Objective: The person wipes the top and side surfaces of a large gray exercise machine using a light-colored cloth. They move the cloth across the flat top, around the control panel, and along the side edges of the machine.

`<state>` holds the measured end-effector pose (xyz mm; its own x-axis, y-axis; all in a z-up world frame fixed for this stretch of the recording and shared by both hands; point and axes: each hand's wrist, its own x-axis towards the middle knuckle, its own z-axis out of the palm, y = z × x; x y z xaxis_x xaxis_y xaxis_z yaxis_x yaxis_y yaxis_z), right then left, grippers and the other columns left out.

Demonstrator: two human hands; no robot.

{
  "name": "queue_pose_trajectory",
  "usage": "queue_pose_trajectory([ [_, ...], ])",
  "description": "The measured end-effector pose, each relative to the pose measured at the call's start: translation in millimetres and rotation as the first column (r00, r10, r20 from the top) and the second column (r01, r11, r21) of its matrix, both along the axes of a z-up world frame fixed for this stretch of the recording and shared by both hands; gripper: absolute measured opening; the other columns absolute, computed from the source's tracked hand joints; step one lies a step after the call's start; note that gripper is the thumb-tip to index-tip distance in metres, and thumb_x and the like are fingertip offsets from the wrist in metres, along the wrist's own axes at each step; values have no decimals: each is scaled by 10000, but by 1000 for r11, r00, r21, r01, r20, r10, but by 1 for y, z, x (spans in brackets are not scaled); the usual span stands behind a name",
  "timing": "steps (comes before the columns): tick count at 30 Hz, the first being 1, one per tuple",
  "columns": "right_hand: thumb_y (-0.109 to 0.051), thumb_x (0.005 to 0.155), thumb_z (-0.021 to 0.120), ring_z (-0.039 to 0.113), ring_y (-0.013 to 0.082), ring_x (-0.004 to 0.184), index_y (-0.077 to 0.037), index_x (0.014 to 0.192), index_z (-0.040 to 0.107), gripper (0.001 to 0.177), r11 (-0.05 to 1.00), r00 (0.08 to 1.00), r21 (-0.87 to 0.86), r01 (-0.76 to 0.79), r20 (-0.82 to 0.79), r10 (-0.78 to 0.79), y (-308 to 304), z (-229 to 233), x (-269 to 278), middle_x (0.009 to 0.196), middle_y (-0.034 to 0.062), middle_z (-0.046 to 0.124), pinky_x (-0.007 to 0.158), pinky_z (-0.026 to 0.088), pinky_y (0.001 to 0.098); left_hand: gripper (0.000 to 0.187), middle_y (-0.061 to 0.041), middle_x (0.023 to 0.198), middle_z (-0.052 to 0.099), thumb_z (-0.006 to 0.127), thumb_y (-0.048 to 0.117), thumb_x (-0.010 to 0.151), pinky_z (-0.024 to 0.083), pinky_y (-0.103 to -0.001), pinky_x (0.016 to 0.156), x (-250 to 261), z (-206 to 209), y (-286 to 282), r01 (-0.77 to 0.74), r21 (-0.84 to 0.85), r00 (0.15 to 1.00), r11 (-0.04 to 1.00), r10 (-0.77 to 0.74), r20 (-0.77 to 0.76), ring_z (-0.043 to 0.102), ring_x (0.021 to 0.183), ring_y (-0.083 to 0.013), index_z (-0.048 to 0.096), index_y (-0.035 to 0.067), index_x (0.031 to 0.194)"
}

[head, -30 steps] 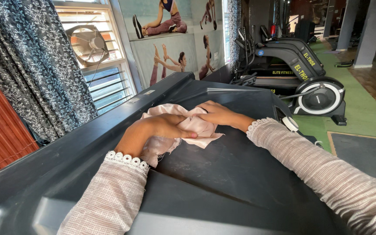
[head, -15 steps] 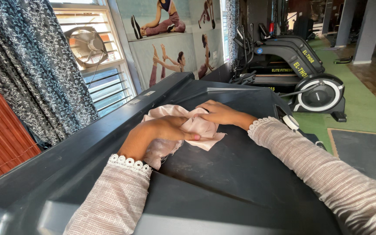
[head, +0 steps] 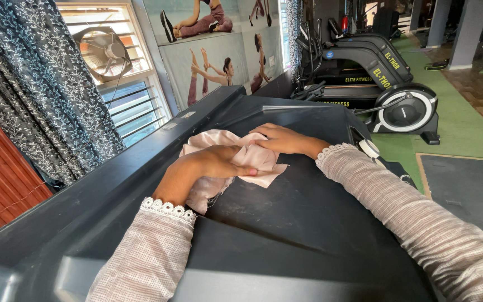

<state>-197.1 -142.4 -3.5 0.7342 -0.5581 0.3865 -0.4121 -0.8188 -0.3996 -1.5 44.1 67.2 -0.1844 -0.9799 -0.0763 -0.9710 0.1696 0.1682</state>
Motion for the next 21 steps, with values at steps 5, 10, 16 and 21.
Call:
queue_pose_trajectory([
  [5,-435,952,554,558,310,1303,-146,1411,580,543,999,1000,-50,-6,23,7,-8,-4,1,1407,136,572,1060,451,388,1039,-197,1512,510,605,781,777,368,-372,1159,-6,2,7,-23,-20,996,1000,22,-86,467,1434,-309,466,42,1494],
  [10,-441,979,540,520,338,1339,-143,1408,588,524,997,1000,-76,15,17,-14,-12,-10,10,1419,150,563,1087,421,411,986,-155,1530,505,577,775,774,368,-390,1154,-7,5,14,-89,-8,992,996,88,-93,453,1443,-307,490,120,1505],
  [16,-559,981,517,460,325,1415,-138,1484,474,658,1000,977,-19,14,211,-10,26,5,21,1573,141,414,1135,383,433,907,-156,1430,593,626,687,791,433,-363,1099,-1,7,17,-72,-69,990,995,63,-123,560,1338,-300,473,133,1493],
  [21,-541,1015,458,323,326,1510,-204,1589,376,670,938,909,8,-346,248,333,72,28,32,1664,128,293,1189,309,449,795,-177,1350,662,755,553,754,494,-370,1027,0,14,35,-118,-348,944,930,-4,-331,644,1246,-311,613,47,1350],
])
